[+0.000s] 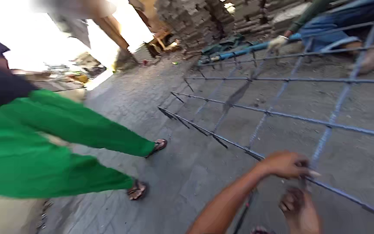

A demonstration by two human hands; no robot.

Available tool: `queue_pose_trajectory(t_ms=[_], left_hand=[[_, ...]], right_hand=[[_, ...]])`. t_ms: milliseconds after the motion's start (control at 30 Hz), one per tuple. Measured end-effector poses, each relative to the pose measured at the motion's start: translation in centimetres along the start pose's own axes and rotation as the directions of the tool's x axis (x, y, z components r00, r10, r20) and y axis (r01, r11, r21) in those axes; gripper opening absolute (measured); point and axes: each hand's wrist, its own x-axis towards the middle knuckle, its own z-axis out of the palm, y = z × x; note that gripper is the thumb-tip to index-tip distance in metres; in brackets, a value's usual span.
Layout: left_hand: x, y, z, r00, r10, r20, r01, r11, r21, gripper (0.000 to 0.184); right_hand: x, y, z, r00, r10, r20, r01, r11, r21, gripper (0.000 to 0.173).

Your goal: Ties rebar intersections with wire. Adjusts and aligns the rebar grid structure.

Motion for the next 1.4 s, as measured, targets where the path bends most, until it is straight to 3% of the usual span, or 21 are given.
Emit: queue_pose_trajectory(t_ms=[67,133,233,333,367,433,500,533,567,600,633,700,733,767,833,867,933,1033,1100,1167,1400], left_hand=[[2.0,-1.1,0.4,0.993,-0.028,0.118,0.042,0.992,-0.120,0.035],[3.7,-1.6,1.3,0.993,-0.066,0.095,0.085,0.975,-0.206,0.035],[4.1,-1.4,1.9,0.983,-0.171,0.068,0.183,0.952,-0.246,0.033],[4.3,-0.9,2.0,0.977,-0.203,0.068,0.213,0.940,-0.265,0.033],[4.3,-0.9,2.0,0.976,-0.207,0.069,0.218,0.936,-0.276,0.033],[4.3,-0.9,2.3,0.980,-0.196,0.025,0.196,0.941,-0.276,0.032],[3.1,-0.8,3.0,0.978,-0.123,-0.166,0.087,0.975,-0.206,0.028],[1.9,-0.8,3.5,0.947,-0.038,-0.320,-0.005,0.991,-0.133,0.025],[0.8,-1.2,4.0,0.886,0.045,-0.461,-0.082,0.995,-0.059,0.024],[-0.6,-1.9,4.6,0.812,0.106,-0.574,-0.129,0.992,0.001,0.025],[-1.9,-2.9,5.3,0.724,0.139,-0.675,-0.151,0.988,0.042,0.028],[-3.8,-5.1,7.4,0.555,0.141,-0.820,-0.142,0.987,0.074,0.032],[-4.2,-6.1,8.4,0.506,0.156,-0.848,-0.106,0.987,0.118,0.029],[-4.4,-6.9,9.3,0.488,0.216,-0.846,-0.065,0.975,0.212,0.026],[-3.5,-7.5,9.8,0.528,0.394,-0.753,-0.035,0.895,0.444,0.037],[-2.6,-7.2,9.1,0.589,0.468,-0.659,-0.061,0.838,0.542,0.047],[-0.6,-6.2,6.4,0.734,0.547,-0.403,-0.155,0.712,0.685,0.069],[2.8,-4.9,2.1,0.816,0.575,-0.060,-0.292,0.498,0.816,0.100],[4.8,-4.4,0.4,0.810,0.574,0.118,-0.399,0.392,0.829,0.122],[6.1,-4.1,-0.5,0.789,0.568,0.235,-0.484,0.339,0.807,0.130],[7.5,-4.4,-0.9,0.701,0.634,0.327,-0.627,0.328,0.707,0.119]], right_hand=[[0.1,-0.3,-2.2,0.961,-0.187,-0.203,0.063,0.865,-0.498,0.050],[0.9,-1.0,-3.8,0.908,-0.401,-0.122,0.165,0.609,-0.776,0.047],[1.8,-0.9,-4.0,0.802,-0.595,0.049,0.255,0.266,-0.929,0.051],[2.8,-0.8,-3.3,0.682,-0.701,0.210,0.281,-0.014,-0.960,0.028],[2.8,-0.9,-3.2,0.678,-0.702,0.217,0.277,-0.029,-0.960,0.024],[2.5,-1.4,-3.0,0.771,-0.626,0.121,0.271,0.150,-0.951,0.024],[2.1,-2.2,-3.1,0.874,-0.486,0.011,0.228,0.389,-0.892,0.027],[1.8,-2.8,-3.2,0.898,-0.440,0.013,0.203,0.388,-0.899,0.029],[1.3,-3.7,-3.4,0.910,-0.413,0.050,0.177,0.276,-0.945,0.031],[0.6,-4.7,-3.5,0.904,-0.411,0.116,0.168,0.091,-0.982,0.036],[-0.1,-5.7,-3.8,0.866,-0.449,0.218,0.195,-0.097,-0.976,0.041],[-0.6,-8.3,-4.5,0.714,-0.491,0.499,0.294,-0.436,-0.850,0.040],[-0.3,-9.9,-4.6,0.681,-0.419,0.601,0.322,-0.566,-0.759,0.046],[0.3,-11.2,-4.3,0.707,-0.297,0.642,0.331,-0.663,-0.671,0.062],[2.9,-12.9,-3.2,0.830,-0.023,0.557,0.334,-0.780,-0.530,0.102],[4.5,-13.2,-2.7,0.863,0.083,0.498,0.335,-0.833,-0.441,0.112],[6.6,-13.5,-2.3,0.856,0.215,0.471,0.360,-0.901,-0.242,0.107],[7.1,-13.8,-1.6,0.802,0.290,0.522,0.371,-0.927,-0.054,0.090],[7.0,-13.9,-1.6,0.801,0.289,0.525,0.367,-0.929,-0.047,0.080],[7.0,-14.1,-1.9,0.787,0.295,0.541,0.383,-0.922,-0.055,0.072],[8.8,-15.0,-3.1,0.650,0.416,0.636,0.571,-0.819,-0.048,0.056]])
